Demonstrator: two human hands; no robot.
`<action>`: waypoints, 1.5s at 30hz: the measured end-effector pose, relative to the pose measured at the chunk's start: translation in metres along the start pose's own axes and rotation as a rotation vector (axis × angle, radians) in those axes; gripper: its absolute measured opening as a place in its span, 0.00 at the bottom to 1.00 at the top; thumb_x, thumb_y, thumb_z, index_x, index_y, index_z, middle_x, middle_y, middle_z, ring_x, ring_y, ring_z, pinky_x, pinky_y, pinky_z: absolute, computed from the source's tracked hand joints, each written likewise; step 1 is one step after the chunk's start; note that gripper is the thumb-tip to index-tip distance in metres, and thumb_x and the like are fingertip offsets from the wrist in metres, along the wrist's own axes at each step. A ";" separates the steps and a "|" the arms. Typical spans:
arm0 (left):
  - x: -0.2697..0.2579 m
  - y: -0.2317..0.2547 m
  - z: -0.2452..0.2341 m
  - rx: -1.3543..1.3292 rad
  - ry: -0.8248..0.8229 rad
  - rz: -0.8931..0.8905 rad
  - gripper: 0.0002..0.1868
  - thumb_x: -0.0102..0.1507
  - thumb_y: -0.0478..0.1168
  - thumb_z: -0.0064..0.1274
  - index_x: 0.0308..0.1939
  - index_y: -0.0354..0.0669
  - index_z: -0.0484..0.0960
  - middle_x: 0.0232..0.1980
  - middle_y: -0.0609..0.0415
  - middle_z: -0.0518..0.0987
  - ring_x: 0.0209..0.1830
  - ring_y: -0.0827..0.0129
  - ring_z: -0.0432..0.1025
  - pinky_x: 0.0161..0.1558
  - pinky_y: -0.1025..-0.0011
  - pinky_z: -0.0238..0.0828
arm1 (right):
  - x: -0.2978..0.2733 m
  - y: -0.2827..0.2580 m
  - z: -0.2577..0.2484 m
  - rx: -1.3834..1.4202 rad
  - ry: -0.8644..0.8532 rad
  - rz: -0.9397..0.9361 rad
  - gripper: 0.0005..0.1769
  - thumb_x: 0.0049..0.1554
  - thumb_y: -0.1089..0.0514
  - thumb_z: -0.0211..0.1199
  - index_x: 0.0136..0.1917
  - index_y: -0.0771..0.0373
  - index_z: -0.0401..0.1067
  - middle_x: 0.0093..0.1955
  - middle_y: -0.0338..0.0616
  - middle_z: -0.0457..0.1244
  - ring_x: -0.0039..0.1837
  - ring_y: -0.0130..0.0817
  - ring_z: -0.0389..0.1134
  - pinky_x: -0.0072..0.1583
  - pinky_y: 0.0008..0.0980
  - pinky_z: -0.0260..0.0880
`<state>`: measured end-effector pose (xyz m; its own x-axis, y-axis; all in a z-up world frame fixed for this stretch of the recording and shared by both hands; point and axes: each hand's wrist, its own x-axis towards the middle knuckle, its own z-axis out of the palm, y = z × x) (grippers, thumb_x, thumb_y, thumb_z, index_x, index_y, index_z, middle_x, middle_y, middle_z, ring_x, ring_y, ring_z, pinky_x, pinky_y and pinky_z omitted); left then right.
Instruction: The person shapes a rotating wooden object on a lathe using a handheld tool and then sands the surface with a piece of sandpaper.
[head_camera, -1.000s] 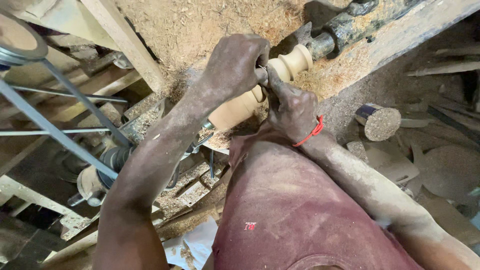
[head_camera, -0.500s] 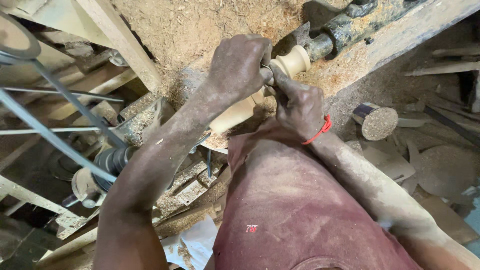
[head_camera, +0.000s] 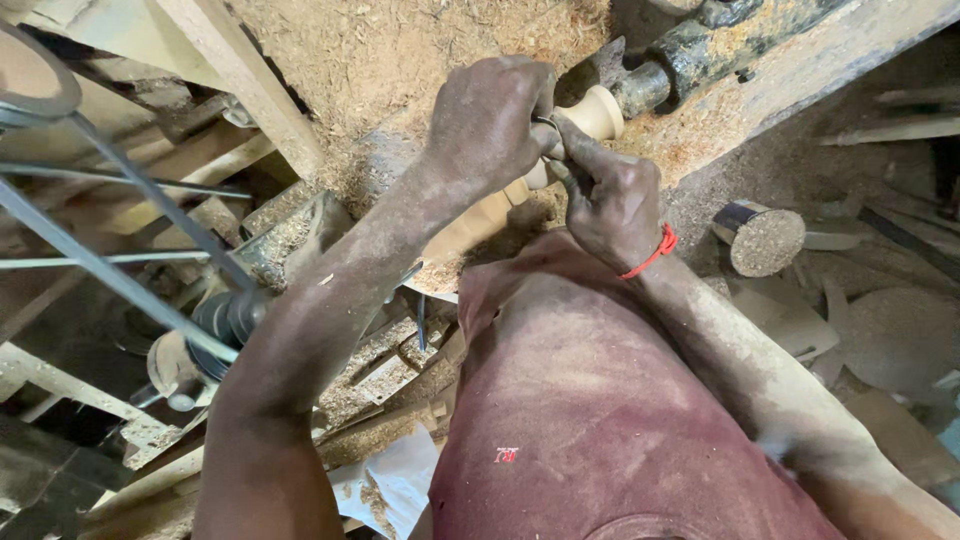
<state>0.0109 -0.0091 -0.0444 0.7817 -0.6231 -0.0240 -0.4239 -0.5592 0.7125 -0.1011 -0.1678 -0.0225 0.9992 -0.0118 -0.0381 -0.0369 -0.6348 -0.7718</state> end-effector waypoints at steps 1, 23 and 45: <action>0.000 0.000 0.000 -0.004 0.014 0.011 0.14 0.49 0.40 0.71 0.28 0.42 0.79 0.31 0.49 0.79 0.34 0.53 0.77 0.34 0.53 0.71 | 0.000 0.000 0.000 0.007 0.011 -0.013 0.23 0.61 0.69 0.66 0.70 0.67 0.73 0.50 0.60 0.71 0.52 0.44 0.78 0.50 0.37 0.77; -0.001 -0.001 -0.004 -0.015 -0.048 0.057 0.17 0.48 0.41 0.74 0.27 0.42 0.78 0.29 0.49 0.79 0.30 0.56 0.77 0.31 0.56 0.71 | -0.011 0.016 0.013 -0.129 0.069 -0.126 0.26 0.61 0.69 0.65 0.72 0.61 0.73 0.42 0.53 0.71 0.41 0.42 0.75 0.42 0.40 0.74; -0.011 -0.002 -0.019 -0.041 -0.041 0.147 0.15 0.47 0.36 0.71 0.28 0.42 0.77 0.31 0.51 0.78 0.34 0.53 0.75 0.36 0.54 0.70 | -0.023 0.012 0.023 -0.188 0.062 -0.210 0.31 0.60 0.67 0.66 0.76 0.65 0.66 0.46 0.50 0.71 0.40 0.42 0.73 0.41 0.41 0.71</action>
<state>0.0113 0.0094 -0.0326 0.6927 -0.7192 0.0547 -0.5131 -0.4380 0.7382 -0.1245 -0.1579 -0.0457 0.9839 0.0917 0.1537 0.1688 -0.7604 -0.6271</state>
